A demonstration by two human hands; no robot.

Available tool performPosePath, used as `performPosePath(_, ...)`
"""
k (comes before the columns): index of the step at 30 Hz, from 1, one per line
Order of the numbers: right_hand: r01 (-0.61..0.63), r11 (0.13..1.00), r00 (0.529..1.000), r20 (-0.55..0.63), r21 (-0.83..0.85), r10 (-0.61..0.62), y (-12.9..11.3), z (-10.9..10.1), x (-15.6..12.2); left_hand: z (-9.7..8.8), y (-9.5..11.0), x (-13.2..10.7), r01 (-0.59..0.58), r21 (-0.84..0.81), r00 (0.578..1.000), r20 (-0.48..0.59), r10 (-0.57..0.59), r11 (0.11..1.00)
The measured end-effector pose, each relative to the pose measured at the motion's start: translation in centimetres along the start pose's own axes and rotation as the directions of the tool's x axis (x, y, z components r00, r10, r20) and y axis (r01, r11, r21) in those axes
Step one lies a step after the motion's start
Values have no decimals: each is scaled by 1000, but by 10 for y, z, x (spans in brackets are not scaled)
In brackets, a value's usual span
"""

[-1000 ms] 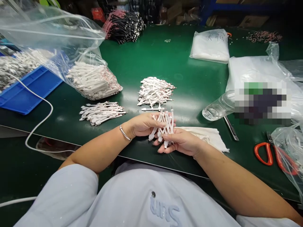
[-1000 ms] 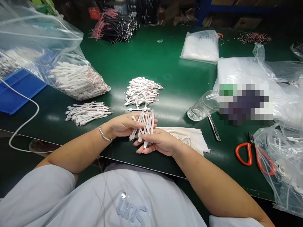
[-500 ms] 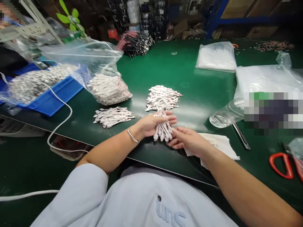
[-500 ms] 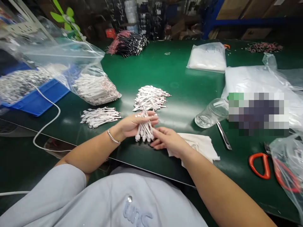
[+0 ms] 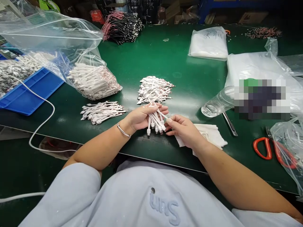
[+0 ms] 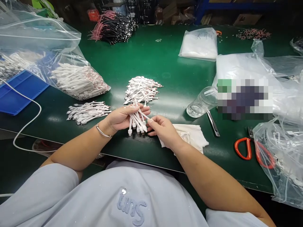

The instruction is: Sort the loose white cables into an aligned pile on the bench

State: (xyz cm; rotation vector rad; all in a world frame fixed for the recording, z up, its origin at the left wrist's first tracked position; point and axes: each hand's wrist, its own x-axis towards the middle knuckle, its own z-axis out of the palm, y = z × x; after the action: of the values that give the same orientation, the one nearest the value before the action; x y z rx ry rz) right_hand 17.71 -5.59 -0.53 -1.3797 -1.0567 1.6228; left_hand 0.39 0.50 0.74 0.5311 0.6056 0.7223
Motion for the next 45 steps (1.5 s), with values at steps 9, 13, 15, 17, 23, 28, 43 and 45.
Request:
performPosePath(9,31,997,999,-12,73,-31,4,1,1,6,1,-2,9,-10,997,-75,-9,1000)
performPosePath(13,-41,997,999,22,58,40,2,1,-1,6,3,-2,3,-15,997,-81,-4,1000)
performPosePath(15,-40,999,998,46,-37,42,1,0,-2,6,3,-2,-8,-17,997,-72,7,1000)
performPosePath(17,40,985,999,26,-165,-36,3,-1,-4,5,3,-2,-14,-18,998,-69,12,1000)
performPosePath(23,367,678,844,-79,-636,-531,11,-3,-10,1,3,0,-8,-30,996,-89,5,1000)
performPosePath(28,473,387,695,64,-791,-717,13,-4,-12,1,2,2,0,-47,996,-89,-4,999)
performPosePath(43,332,850,880,-190,-409,-436,6,-5,-6,4,3,0,13,-61,996,-82,-18,998)
performPosePath(45,211,951,945,-200,-227,-257,3,-6,-1,4,3,0,4,-75,996,-84,-11,997)
